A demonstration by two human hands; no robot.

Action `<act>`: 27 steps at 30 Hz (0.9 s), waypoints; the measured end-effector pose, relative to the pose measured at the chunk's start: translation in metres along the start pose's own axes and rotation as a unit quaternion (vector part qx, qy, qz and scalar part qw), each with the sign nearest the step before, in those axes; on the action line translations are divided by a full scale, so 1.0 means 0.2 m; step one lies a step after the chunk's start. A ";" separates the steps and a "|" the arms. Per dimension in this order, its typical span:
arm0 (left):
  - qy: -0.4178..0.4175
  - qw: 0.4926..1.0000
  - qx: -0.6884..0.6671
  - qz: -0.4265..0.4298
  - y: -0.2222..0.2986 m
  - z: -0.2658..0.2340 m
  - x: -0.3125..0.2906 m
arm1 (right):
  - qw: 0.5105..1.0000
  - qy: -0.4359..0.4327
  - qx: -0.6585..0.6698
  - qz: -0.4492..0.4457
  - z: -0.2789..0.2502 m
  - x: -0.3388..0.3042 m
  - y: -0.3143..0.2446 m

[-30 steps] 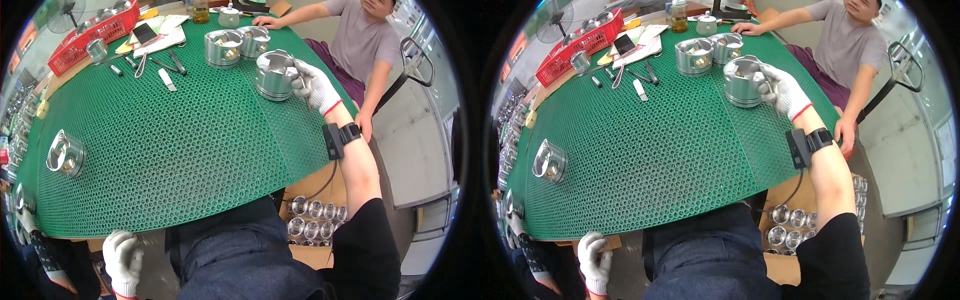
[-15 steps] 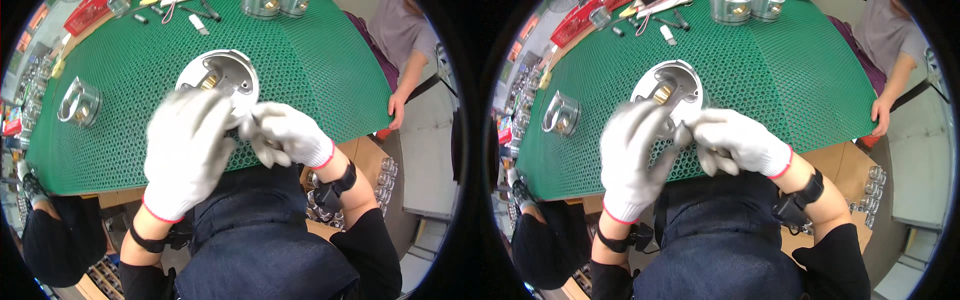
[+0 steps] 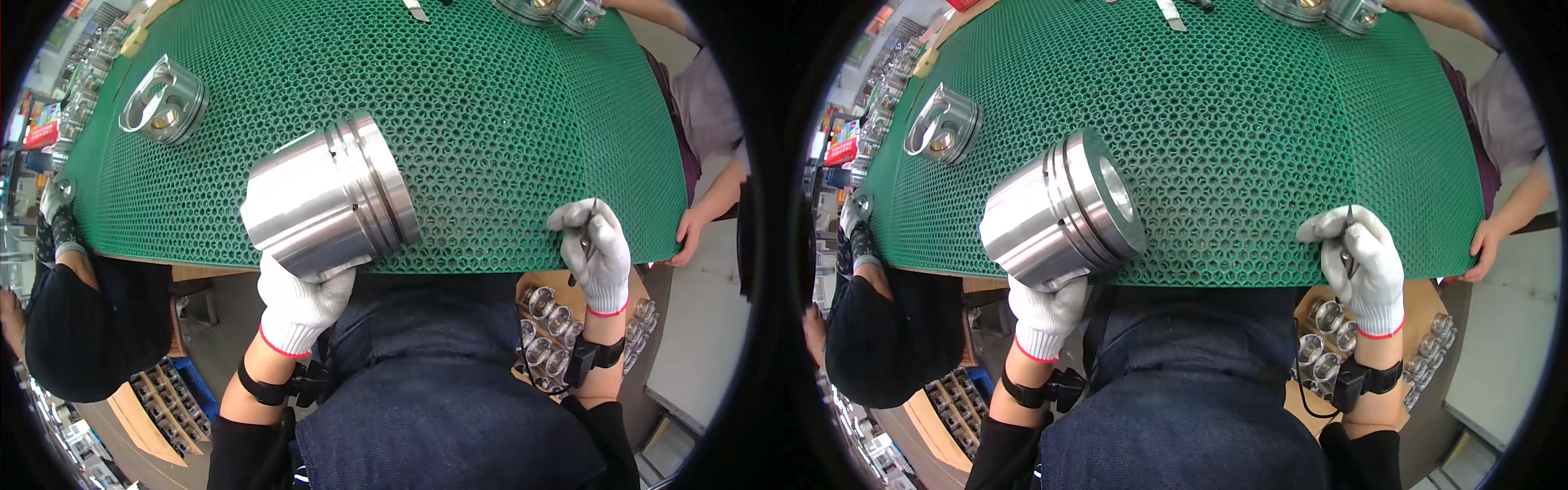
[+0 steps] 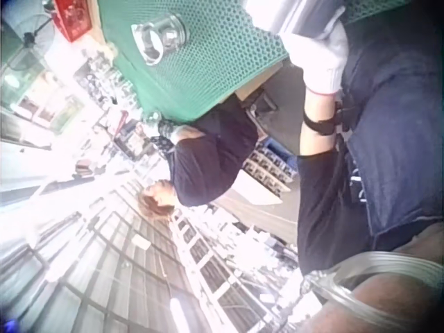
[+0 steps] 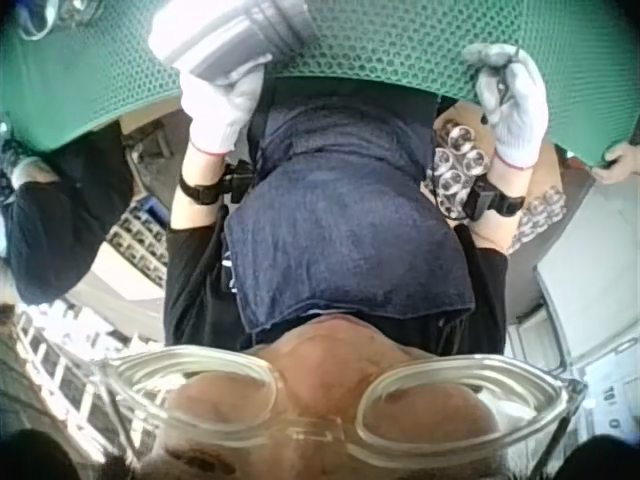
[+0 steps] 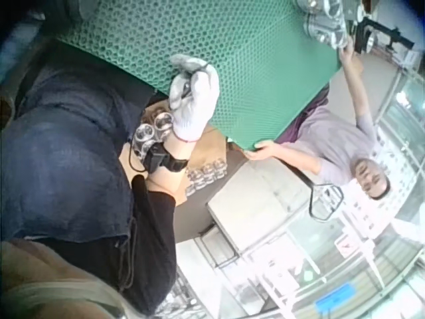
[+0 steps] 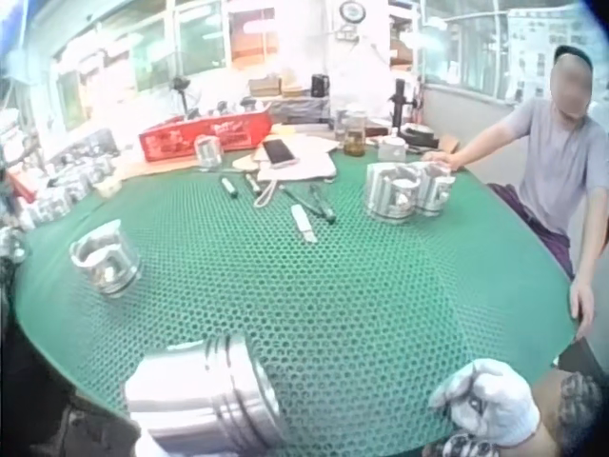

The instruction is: Assembling or inspecting engine pistons at a workbench by inserting small pins or clips.

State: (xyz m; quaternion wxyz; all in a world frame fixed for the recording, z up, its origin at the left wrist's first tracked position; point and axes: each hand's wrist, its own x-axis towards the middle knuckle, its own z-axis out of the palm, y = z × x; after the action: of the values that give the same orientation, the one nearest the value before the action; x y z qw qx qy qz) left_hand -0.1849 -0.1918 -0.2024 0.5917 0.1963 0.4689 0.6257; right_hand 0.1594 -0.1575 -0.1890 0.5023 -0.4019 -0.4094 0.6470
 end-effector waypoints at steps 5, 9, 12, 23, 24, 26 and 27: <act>-0.005 0.966 0.249 0.074 0.03 0.02 0.00 | 0.999 0.023 -0.013 0.023 0.00 0.00 0.01; -0.022 0.993 -0.102 -0.047 0.07 0.04 0.01 | 1.000 0.026 -0.009 -0.003 0.00 -0.01 0.03; -0.021 0.957 0.263 0.121 -0.03 -0.05 0.02 | 1.000 0.025 -0.008 -0.010 0.00 -0.02 0.03; -0.147 0.982 -0.051 -0.111 -0.21 -0.18 -0.03 | 0.999 0.002 -0.011 -0.040 0.00 -0.01 0.04; -0.175 0.976 0.126 -0.003 -0.17 -0.19 0.00 | 0.999 0.012 -0.012 -0.044 0.00 0.00 0.04; -0.201 0.842 0.453 0.213 -0.05 -0.18 0.03 | 0.999 -0.010 0.001 -0.053 0.00 0.02 0.05; -0.213 0.711 0.554 0.376 0.10 -0.08 0.03 | 0.996 0.021 0.055 -0.070 -0.01 0.01 0.08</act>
State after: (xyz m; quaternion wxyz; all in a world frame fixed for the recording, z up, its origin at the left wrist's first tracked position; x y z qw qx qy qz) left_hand -0.2099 -0.1881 -0.1956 0.1767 0.7772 0.4804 0.3661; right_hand 0.1569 -0.1574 -0.2043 0.5759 -0.3575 -0.3901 0.6232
